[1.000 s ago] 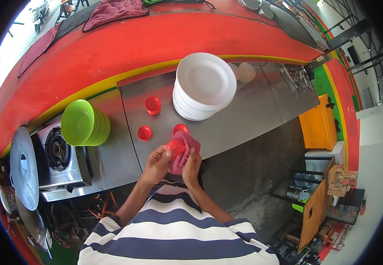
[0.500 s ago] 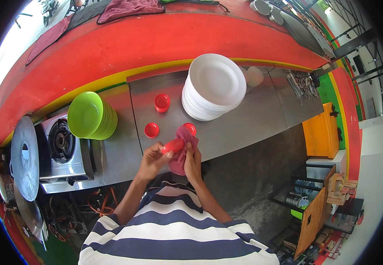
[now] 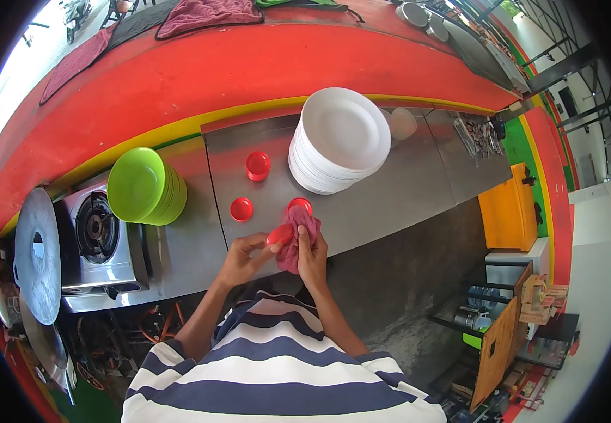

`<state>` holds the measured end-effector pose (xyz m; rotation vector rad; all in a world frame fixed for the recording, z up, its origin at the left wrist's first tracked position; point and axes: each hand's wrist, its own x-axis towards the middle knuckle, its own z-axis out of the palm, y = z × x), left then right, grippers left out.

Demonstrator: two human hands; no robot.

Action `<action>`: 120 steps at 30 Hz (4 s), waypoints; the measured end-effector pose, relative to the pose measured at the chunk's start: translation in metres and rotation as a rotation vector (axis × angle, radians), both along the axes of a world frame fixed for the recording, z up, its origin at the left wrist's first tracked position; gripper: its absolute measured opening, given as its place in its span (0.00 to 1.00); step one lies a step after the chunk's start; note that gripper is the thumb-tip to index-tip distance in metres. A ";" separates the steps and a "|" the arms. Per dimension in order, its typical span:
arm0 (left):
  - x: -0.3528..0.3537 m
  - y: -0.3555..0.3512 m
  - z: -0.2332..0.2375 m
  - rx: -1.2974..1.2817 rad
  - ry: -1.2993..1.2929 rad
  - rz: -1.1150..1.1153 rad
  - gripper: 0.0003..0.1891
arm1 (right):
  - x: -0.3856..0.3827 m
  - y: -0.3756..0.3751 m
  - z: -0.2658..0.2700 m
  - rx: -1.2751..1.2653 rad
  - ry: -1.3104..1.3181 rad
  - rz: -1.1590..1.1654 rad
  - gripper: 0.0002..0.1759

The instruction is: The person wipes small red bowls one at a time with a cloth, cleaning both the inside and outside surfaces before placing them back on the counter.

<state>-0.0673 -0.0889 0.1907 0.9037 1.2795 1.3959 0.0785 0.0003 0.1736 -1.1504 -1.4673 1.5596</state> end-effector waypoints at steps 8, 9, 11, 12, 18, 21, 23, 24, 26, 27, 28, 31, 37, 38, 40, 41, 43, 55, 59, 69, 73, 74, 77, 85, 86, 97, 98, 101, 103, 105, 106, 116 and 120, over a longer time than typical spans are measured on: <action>0.028 0.007 -0.015 0.180 -0.292 0.311 0.11 | -0.003 -0.017 -0.005 -0.117 0.028 0.036 0.26; 0.029 0.007 -0.018 0.188 -0.308 0.344 0.10 | -0.004 -0.020 -0.005 -0.189 0.062 0.051 0.23; 0.029 0.006 -0.022 0.204 -0.341 0.412 0.07 | 0.002 -0.025 -0.012 -0.150 0.008 0.175 0.21; 0.027 0.006 -0.020 0.205 -0.357 0.434 0.07 | 0.003 -0.026 -0.012 -0.131 -0.020 0.238 0.20; 0.008 0.000 -0.016 0.061 -0.472 0.388 0.06 | 0.002 -0.028 0.003 -0.025 0.014 0.207 0.20; -0.002 -0.008 -0.006 -0.022 -0.520 0.171 0.09 | 0.007 -0.022 0.005 -0.004 0.080 0.177 0.21; -0.001 -0.013 -0.021 -0.020 -0.388 0.066 0.08 | 0.009 -0.018 0.006 -0.015 0.161 0.153 0.20; 0.000 -0.015 -0.023 -0.019 -0.322 0.011 0.08 | 0.012 -0.015 0.005 0.022 0.138 0.174 0.19; 0.002 -0.023 -0.023 -0.025 -0.342 -0.088 0.07 | 0.019 -0.007 0.002 0.096 0.090 0.210 0.17; 0.002 -0.024 -0.018 -0.028 -0.352 -0.139 0.07 | 0.021 -0.006 0.004 0.097 0.074 0.226 0.17; 0.002 -0.024 -0.012 -0.025 -0.303 -0.160 0.07 | 0.023 -0.007 0.006 0.097 0.057 0.242 0.16; 0.002 -0.024 -0.001 -0.004 -0.214 -0.179 0.08 | 0.025 -0.011 -0.003 0.058 0.064 0.210 0.18; 0.020 -0.020 -0.022 0.100 -0.557 0.092 0.08 | 0.017 -0.042 -0.025 -0.236 0.363 0.052 0.21; 0.027 -0.017 -0.021 0.140 -0.624 0.134 0.08 | 0.018 -0.045 -0.035 -0.262 0.421 0.031 0.21; 0.029 -0.018 -0.023 0.135 -0.691 0.141 0.08 | 0.017 -0.043 -0.032 -0.332 0.476 0.077 0.20; 0.025 -0.021 -0.026 0.093 -0.692 0.107 0.08 | 0.019 -0.042 -0.028 -0.337 0.473 0.086 0.20; 0.014 -0.026 -0.032 0.023 -0.641 0.041 0.07 | 0.019 -0.035 -0.019 -0.277 0.380 0.152 0.18; 0.033 -0.017 -0.040 0.106 -0.758 0.319 0.09 | -0.017 -0.059 -0.022 -0.477 0.516 -0.098 0.28; 0.024 -0.018 -0.039 0.079 -0.655 0.256 0.11 | -0.016 -0.050 -0.024 -0.520 0.511 -0.074 0.23; -0.013 -0.031 -0.034 -0.023 -0.541 -0.018 0.15 | -0.004 -0.051 -0.026 -0.497 0.316 -0.020 0.22; 0.039 -0.022 -0.044 -0.020 -0.934 0.291 0.14 | -0.018 -0.072 -0.027 -0.499 0.408 -0.202 0.24; 0.044 -0.023 -0.051 -0.002 -0.971 0.335 0.14 | -0.018 -0.071 -0.033 -0.492 0.402 -0.197 0.25; 0.026 -0.035 -0.060 -0.060 -0.814 0.219 0.14 | -0.001 -0.047 -0.044 -0.520 0.306 0.014 0.24; -0.001 -0.035 -0.070 -0.070 -0.565 0.024 0.15 | 0.012 -0.016 -0.046 -0.334 0.137 0.153 0.16; 0.000 -0.031 -0.074 -0.054 -0.593 0.013 0.15 | 0.014 -0.012 -0.051 -0.310 0.121 0.071 0.16; 0.021 0.040 -0.086 -0.233 0.078 0.095 0.11 | 0.090 -0.006 -0.103 -0.733 0.474 -0.495 0.18; 0.024 0.049 -0.089 -0.198 0.229 0.109 0.11 | 0.096 -0.007 -0.108 -0.736 0.458 -0.526 0.19; 0.037 0.073 -0.110 0.111 0.621 0.222 0.09 | 0.106 -0.005 -0.114 -0.811 0.441 -0.529 0.18; 0.042 0.083 -0.123 0.160 0.855 0.204 0.11 | 0.113 0.008 -0.122 -0.829 0.435 -0.490 0.18; 0.052 0.088 -0.134 0.091 1.063 0.219 0.15 | 0.119 0.022 -0.137 -0.799 0.441 -0.454 0.17; 0.055 0.092 -0.143 0.062 1.173 0.225 0.17 | 0.120 0.030 -0.134 -0.771 0.429 -0.447 0.17; 0.073 0.097 -0.143 0.002 1.215 0.167 0.23 | 0.131 0.103 -0.123 -0.703 0.399 -0.404 0.16; 0.064 0.087 -0.138 -0.121 1.109 0.414 0.25 | 0.136 0.108 -0.144 -0.587 0.250 -0.400 0.15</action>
